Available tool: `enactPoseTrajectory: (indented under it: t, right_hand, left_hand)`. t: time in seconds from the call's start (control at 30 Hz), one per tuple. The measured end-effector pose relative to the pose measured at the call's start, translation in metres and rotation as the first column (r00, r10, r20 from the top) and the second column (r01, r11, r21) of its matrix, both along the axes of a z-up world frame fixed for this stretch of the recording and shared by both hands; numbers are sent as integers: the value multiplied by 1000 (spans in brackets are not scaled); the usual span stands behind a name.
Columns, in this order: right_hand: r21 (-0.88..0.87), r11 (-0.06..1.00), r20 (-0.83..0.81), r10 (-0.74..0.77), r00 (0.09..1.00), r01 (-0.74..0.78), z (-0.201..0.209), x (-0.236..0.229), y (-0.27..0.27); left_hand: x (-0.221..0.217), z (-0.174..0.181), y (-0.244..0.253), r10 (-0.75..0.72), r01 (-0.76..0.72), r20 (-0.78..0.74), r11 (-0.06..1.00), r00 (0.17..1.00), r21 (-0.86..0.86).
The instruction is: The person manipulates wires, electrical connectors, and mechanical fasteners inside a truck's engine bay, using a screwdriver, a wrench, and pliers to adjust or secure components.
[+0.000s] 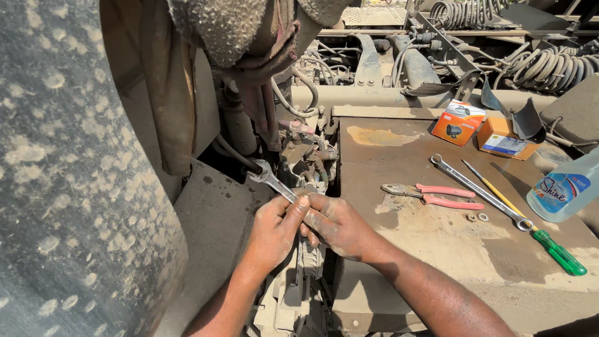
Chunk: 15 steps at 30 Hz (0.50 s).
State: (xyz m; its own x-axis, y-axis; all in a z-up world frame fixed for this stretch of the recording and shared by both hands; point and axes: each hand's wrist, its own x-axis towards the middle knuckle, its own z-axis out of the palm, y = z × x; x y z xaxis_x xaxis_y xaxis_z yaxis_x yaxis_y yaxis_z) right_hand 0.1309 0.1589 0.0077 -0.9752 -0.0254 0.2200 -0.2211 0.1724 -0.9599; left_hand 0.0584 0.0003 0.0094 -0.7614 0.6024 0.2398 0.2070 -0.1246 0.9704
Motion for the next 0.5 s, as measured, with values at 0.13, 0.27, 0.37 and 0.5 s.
enactPoseTrajectory:
  t: [0.13,0.27,0.37,0.5]
  right_hand:
    - [473,855,-343,-46,938,214,-1,-4,14]
    - [-201,908,37,-368,929,368,-13,-56,92]
    - [28,911,-14,-412,911,412,-51,-97,108]
    - [-272,794,190,-509,840,543,-86,-120,115]
  left_hand:
    - [-10,-10,-20,205,-177,-84,950,975,259]
    - [-32,-18,-48,343,-343,35,939,939,-3]
    - [-35,-19,-54,489,-537,-237,679,839,-501]
    - [-32,-25,-46,460,-680,-502,472,732,-561]
